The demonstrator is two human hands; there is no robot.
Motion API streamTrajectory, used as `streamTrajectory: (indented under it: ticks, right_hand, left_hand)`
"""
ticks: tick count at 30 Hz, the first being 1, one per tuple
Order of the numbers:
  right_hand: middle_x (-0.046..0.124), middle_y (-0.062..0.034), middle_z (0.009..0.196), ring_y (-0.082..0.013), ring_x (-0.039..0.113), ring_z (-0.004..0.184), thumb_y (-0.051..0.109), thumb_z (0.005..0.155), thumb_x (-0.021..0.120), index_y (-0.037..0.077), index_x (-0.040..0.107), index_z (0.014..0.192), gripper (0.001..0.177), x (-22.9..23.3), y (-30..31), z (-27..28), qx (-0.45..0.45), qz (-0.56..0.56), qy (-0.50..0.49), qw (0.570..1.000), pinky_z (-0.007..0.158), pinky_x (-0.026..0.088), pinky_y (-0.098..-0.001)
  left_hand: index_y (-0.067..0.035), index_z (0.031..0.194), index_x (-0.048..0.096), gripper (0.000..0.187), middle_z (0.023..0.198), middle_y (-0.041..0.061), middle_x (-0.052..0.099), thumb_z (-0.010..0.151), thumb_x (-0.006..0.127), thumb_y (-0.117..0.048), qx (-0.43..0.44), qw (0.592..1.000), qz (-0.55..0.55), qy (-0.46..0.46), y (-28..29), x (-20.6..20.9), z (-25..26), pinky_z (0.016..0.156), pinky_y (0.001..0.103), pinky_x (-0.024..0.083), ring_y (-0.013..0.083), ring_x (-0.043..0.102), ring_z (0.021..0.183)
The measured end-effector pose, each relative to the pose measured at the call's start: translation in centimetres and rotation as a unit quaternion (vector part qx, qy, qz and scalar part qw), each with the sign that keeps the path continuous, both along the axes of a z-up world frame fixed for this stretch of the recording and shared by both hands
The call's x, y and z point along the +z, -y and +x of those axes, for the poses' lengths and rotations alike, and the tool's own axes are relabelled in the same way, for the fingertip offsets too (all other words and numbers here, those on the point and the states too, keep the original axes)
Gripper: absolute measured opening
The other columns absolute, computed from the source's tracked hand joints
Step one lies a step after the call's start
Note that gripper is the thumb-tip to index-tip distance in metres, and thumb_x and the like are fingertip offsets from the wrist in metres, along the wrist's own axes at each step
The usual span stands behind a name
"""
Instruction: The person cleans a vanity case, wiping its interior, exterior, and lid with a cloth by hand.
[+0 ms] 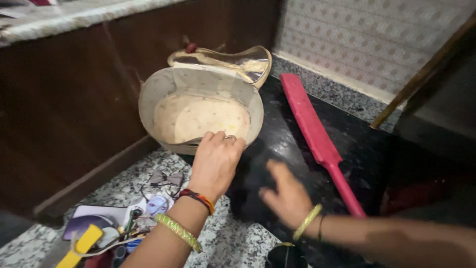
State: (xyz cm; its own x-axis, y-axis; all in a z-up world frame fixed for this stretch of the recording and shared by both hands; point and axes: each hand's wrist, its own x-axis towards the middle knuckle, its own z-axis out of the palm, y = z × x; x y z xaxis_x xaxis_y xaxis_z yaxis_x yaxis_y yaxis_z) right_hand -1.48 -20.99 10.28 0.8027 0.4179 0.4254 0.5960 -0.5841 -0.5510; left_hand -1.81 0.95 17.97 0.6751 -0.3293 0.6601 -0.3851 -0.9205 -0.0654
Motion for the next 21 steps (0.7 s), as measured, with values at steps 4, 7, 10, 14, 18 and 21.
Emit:
streamTrajectory:
  ticks: [4,7,10,14,18,21]
  right_hand:
    - [0.043,-0.0215,0.146,-0.0422,0.058,0.117,0.038,0.084,0.075,0.019,0.053,0.139,0.063,0.0,-4.2,-3.8,0.110,-0.281,-0.118,0.946,0.087,0.055,-0.0497]
    - [0.044,-0.0258,0.141,-0.0435,0.058,0.112,0.032,0.080,0.077,0.021,0.054,0.143,0.069,-2.1,-6.3,-3.2,0.200,-0.334,-0.046,0.920,0.082,0.055,-0.0518]
    - [0.045,-0.0272,0.139,-0.0438,0.061,0.104,0.028,0.080,0.076,0.021,0.055,0.143,0.067,-5.5,-6.1,0.2,0.202,-0.391,-0.018,0.898,0.079,0.056,-0.0523]
    - [0.055,-0.0135,0.120,-0.0375,0.065,0.099,0.019,0.078,0.067,0.022,0.065,0.125,0.047,-8.0,1.5,6.3,0.063,-0.395,0.002,0.916,0.076,0.058,-0.0482]
    - [0.065,-0.0142,0.122,-0.0348,0.072,0.103,0.019,0.086,0.063,0.023,0.065,0.128,0.042,-4.7,9.4,13.9,-0.140,-0.460,-0.082,0.873,0.086,0.059,-0.0474]
    - [0.057,-0.0235,0.128,-0.0505,0.062,0.108,0.019,0.088,0.067,0.016,0.062,0.134,0.046,0.8,10.2,16.2,-0.300,-0.120,-0.003,0.946,0.091,0.052,-0.0548]
  left_hand:
    - [-0.011,0.085,0.065,0.008,0.083,0.008,0.072,0.080,0.060,-0.010,0.004,0.999,0.013,-0.042,0.0,-0.4,-0.4,0.081,0.041,0.047,0.0277,0.066,0.089]
    - [-0.011,0.085,0.065,0.010,0.083,0.007,0.072,0.077,0.061,-0.009,0.004,0.997,0.016,-0.069,0.1,-1.6,-0.9,0.082,0.041,0.047,0.0272,0.066,0.089]
    - [-0.012,0.084,0.065,0.009,0.083,0.007,0.072,0.076,0.063,-0.008,0.003,0.996,0.010,-0.086,0.0,-2.6,-1.2,0.082,0.041,0.047,0.0272,0.066,0.089]
    - [-0.012,0.084,0.066,0.013,0.084,0.007,0.072,0.073,0.065,-0.005,0.002,0.993,0.014,-0.115,-0.5,-3.1,-1.2,0.082,0.041,0.046,0.0271,0.066,0.090]
    - [-0.012,0.085,0.066,0.012,0.084,0.007,0.073,0.075,0.065,-0.006,-0.002,0.993,0.011,-0.118,-0.8,-3.5,-1.7,0.084,0.041,0.046,0.0269,0.066,0.091]
    - [-0.012,0.085,0.066,0.012,0.086,0.008,0.073,0.075,0.065,-0.006,0.000,0.992,0.009,-0.123,-0.4,-3.8,-1.7,0.084,0.040,0.046,0.0268,0.066,0.092]
